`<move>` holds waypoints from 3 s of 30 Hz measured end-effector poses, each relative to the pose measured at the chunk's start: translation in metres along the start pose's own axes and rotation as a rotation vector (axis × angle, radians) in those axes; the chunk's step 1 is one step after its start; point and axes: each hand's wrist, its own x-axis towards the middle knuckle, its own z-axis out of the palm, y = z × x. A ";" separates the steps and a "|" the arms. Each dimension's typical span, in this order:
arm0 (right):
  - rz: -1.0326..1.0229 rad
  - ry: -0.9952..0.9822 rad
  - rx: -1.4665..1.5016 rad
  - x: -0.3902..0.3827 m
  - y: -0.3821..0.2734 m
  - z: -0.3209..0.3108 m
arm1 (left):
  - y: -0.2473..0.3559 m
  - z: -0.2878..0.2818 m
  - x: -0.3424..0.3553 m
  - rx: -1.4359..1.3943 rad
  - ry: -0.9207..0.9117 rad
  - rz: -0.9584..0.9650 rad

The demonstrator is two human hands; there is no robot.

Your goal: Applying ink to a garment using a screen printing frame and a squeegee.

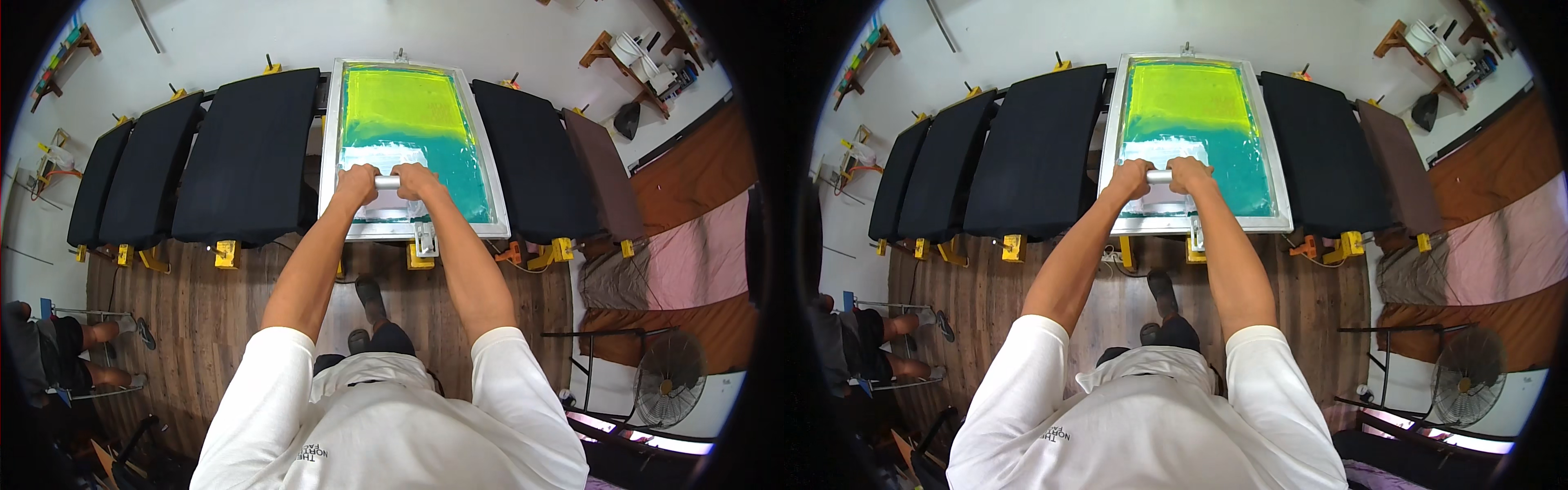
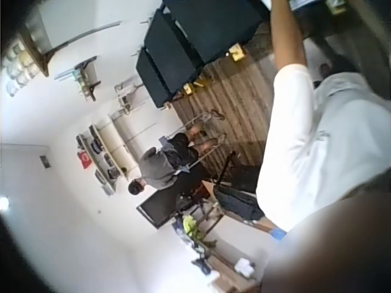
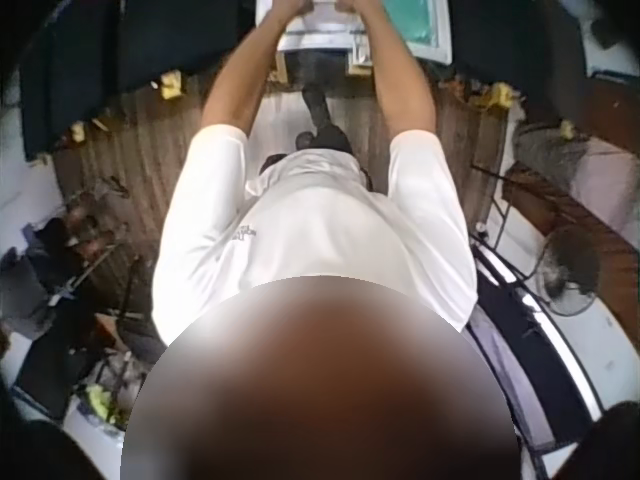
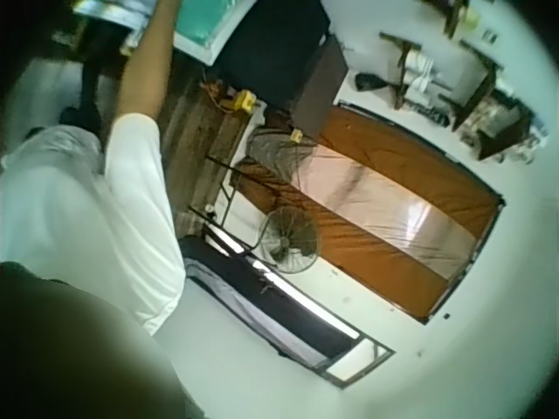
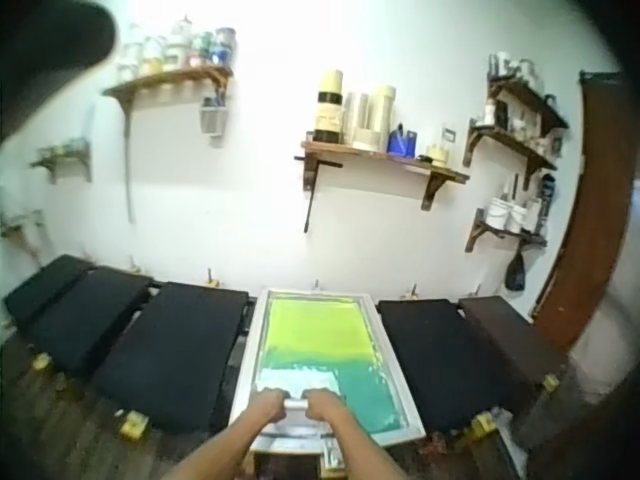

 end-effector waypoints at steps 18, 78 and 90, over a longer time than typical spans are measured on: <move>-0.034 0.170 -0.010 -0.072 0.001 0.046 | 0.011 0.040 -0.073 -0.061 0.219 0.128; 0.357 0.114 1.783 -0.158 0.060 0.150 | 0.022 0.026 -0.110 -0.199 0.160 0.139; 0.321 0.168 1.800 -0.159 0.055 0.145 | 0.024 0.016 -0.114 -0.196 0.148 0.135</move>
